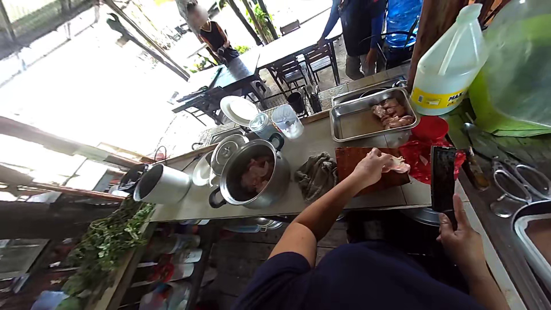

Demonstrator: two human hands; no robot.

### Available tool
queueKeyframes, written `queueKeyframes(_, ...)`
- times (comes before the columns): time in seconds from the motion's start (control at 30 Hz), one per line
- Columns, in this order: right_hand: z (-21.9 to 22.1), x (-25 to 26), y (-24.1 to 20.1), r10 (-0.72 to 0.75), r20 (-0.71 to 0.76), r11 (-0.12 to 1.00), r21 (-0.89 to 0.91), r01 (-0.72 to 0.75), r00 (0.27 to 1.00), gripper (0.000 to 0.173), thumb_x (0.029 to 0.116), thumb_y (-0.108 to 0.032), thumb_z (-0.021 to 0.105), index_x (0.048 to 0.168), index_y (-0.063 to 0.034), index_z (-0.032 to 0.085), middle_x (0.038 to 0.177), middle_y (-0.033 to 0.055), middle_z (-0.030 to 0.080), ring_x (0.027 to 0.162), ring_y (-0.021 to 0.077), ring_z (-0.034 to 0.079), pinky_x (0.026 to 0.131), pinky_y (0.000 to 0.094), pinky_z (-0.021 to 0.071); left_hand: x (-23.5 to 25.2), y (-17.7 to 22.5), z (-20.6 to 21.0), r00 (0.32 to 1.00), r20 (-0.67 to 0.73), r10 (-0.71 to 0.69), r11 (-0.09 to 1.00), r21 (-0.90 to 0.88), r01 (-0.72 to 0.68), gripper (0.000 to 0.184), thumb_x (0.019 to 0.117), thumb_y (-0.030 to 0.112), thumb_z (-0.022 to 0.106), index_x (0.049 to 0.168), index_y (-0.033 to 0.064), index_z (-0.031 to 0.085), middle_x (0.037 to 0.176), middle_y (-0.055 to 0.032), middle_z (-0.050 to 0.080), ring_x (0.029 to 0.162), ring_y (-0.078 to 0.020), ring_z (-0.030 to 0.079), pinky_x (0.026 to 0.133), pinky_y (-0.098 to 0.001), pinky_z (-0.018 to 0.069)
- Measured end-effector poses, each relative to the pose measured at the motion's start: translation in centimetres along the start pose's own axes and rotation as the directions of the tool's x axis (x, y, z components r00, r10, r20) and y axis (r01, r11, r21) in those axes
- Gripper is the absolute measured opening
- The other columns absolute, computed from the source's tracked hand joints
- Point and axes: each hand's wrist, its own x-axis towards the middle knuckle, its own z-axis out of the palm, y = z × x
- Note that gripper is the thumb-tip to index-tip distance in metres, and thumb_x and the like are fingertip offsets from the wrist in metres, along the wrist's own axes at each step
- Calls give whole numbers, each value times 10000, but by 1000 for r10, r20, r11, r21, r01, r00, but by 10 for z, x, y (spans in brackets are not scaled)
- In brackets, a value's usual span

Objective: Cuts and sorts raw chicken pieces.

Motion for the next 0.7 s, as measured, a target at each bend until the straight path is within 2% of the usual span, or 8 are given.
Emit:
queueKeyframes(0.2,-2,2,2,6,16,1000,-22,-5,1000,627,1073,-188,483,1650,-154,240,831,301,677,529,362,599,540,586,495,4,5,0,999,-16,-29,999,30,29,322,1052,137,565,1367,113,630,1399,-246,553,1243,-381,601,1025,-516,518)
queueKeyframes(0.33,-14,1,-23,44,108,999,-28,-41,993,610,1089,-234,436,1648,-112,225,984,329,700,725,459,683,694,643,530,9,7,-18,996,-33,-77,997,12,77,362,1047,119,551,1400,43,574,1356,-256,600,1178,-405,648,989,-576,539)
queueKeyframes(0.4,-18,4,-26,61,148,998,-1,-62,987,595,1101,-236,426,1642,-88,230,1101,343,687,860,479,699,803,642,533,10,18,-38,990,13,-140,970,-197,140,380,1056,172,566,1405,20,572,1246,-211,672,1066,-294,688,938,-486,563)
queueKeyframes(0.47,-17,8,-15,91,182,996,-1,-92,979,604,1104,-248,419,1657,-145,198,1080,337,685,881,481,694,829,651,526,13,21,-54,965,133,-228,864,-429,263,402,1072,104,508,1464,13,498,1304,-180,630,1103,-222,638,993,-422,518)
queueKeyframes(0.5,-15,9,-10,99,181,995,-1,-101,978,611,1102,-253,426,1661,-182,191,1028,327,692,862,483,691,818,658,522,18,8,-58,958,171,-231,795,-534,287,391,1084,106,475,1466,23,482,1276,-154,631,1067,-189,633,966,-393,521)
queueKeyframes(0.6,-13,12,-6,100,160,994,18,-105,982,631,1097,-253,450,1666,-239,178,912,299,698,794,484,681,778,664,521,24,-36,-64,966,219,-141,578,-774,260,323,1096,158,445,1403,91,519,968,-22,665,769,-78,635,711,-259,556)
queueKeyframes(0.67,-14,11,-8,115,170,992,22,-120,979,634,1101,-257,448,1668,-253,162,891,294,696,771,473,681,770,654,524,16,-44,-64,956,268,-120,470,-833,292,285,1098,158,427,1359,120,533,936,1,684,761,-78,664,714,-258,578)
queueKeyframes(0.7,-13,10,-7,116,171,992,20,-121,978,632,1102,-260,444,1667,-256,162,890,290,696,762,463,681,763,646,527,13,-48,-60,949,287,-132,469,-825,315,273,1095,163,424,1339,125,541,924,1,679,754,-84,661,700,-261,577)
